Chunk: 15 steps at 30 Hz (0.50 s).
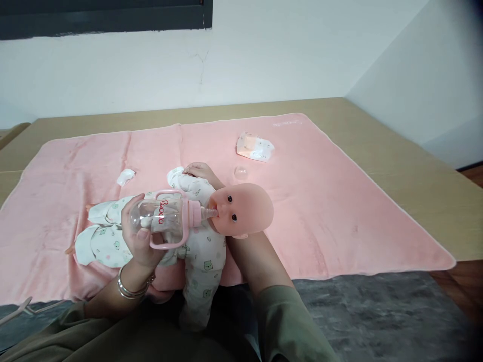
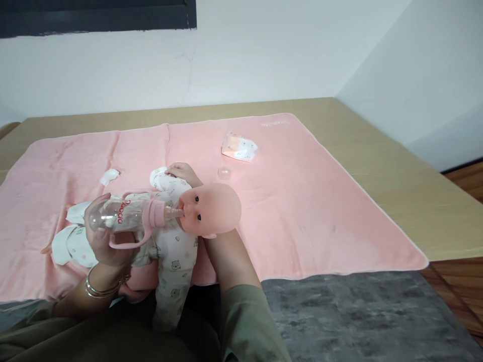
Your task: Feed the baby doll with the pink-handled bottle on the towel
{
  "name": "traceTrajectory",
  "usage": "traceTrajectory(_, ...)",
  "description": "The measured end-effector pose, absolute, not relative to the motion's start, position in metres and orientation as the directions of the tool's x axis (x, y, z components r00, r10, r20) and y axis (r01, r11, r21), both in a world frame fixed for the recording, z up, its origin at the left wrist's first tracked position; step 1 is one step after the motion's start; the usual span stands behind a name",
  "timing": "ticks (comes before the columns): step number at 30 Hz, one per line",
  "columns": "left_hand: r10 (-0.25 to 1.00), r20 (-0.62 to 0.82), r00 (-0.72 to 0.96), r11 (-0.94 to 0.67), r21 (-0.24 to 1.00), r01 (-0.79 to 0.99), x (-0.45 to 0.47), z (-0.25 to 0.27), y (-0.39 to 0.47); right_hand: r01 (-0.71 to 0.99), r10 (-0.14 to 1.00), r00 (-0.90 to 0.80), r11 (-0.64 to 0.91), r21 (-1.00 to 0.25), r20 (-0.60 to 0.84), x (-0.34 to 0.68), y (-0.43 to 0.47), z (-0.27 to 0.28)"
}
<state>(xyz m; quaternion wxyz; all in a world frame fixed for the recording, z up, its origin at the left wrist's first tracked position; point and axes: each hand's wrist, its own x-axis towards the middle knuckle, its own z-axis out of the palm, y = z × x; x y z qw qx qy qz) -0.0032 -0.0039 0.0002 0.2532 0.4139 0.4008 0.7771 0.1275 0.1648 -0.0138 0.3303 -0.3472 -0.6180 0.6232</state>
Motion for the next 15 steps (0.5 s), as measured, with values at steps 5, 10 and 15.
traceTrajectory(5,0.736,0.429,-0.525,-0.54,0.839,-0.072,-0.001,0.004,-0.006,0.031,0.854,-0.519,-0.01,-0.999,-0.025,0.124,0.173,-0.019)
traceTrajectory(10,0.721,0.437,-0.537,-0.529,0.849,-0.02,0.0,0.005,-0.006,0.027,0.863,-0.502,-0.043,-0.999,-0.05,0.122,0.179,-0.028)
traceTrajectory(15,0.724,0.441,-0.531,-0.532,0.846,-0.023,-0.001,0.003,-0.006,-0.045,0.865,-0.501,-0.065,-0.997,-0.034,0.121,0.186,-0.037)
